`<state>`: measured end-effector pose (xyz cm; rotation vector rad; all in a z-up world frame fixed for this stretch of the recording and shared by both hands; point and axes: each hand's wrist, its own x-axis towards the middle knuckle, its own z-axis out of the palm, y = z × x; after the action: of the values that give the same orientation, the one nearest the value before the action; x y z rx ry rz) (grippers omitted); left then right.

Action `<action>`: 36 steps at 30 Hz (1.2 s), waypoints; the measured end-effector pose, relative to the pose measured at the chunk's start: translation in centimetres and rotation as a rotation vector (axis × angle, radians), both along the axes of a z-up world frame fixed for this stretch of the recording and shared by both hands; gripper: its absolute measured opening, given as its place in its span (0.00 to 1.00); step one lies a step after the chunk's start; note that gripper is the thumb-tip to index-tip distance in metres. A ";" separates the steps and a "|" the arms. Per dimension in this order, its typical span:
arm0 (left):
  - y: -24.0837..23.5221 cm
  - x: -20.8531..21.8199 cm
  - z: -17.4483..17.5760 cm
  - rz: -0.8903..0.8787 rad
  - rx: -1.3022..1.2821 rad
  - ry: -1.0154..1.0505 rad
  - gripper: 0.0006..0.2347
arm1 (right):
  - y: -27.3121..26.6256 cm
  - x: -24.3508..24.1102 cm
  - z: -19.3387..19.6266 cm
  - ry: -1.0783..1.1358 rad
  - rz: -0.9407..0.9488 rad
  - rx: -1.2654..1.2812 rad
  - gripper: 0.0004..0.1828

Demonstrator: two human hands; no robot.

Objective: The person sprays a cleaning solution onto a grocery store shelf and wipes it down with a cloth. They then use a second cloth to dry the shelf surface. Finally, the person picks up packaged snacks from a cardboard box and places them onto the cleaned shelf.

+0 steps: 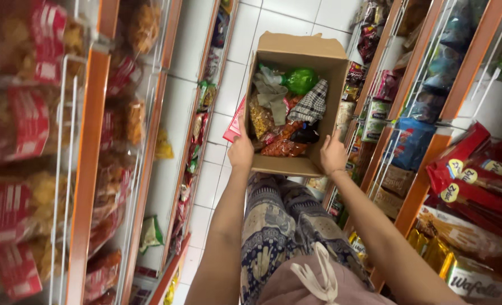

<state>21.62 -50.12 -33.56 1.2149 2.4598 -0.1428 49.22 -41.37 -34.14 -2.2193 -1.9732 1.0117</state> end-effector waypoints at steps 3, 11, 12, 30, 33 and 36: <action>2.0 -0.4 -0.8 0.019 0.020 0.006 0.37 | 2.3 -1.1 -0.8 0.033 -0.038 0.033 0.17; 11.6 -1.4 -1.9 0.021 0.157 0.015 0.37 | 13.4 -2.5 -2.2 0.070 -0.014 0.128 0.17; 13.3 -1.7 -2.2 0.021 0.189 0.009 0.37 | 15.0 -2.8 -2.4 0.062 -0.019 0.151 0.16; 38.7 -9.5 -3.9 -0.172 0.221 0.033 0.38 | 35.4 -8.9 -6.2 -0.025 -0.095 0.321 0.16; 41.5 -10.0 -4.2 -0.181 0.205 0.002 0.37 | 37.5 -9.1 -6.7 -0.053 -0.089 0.294 0.17; 44.9 -10.7 -4.4 -0.203 0.244 0.013 0.37 | 40.6 -9.6 -7.1 -0.056 -0.100 0.266 0.15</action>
<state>10.88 -5.26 -37.96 1.5706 2.4133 0.0980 39.57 -0.79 -41.21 -2.1950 -1.8675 0.6407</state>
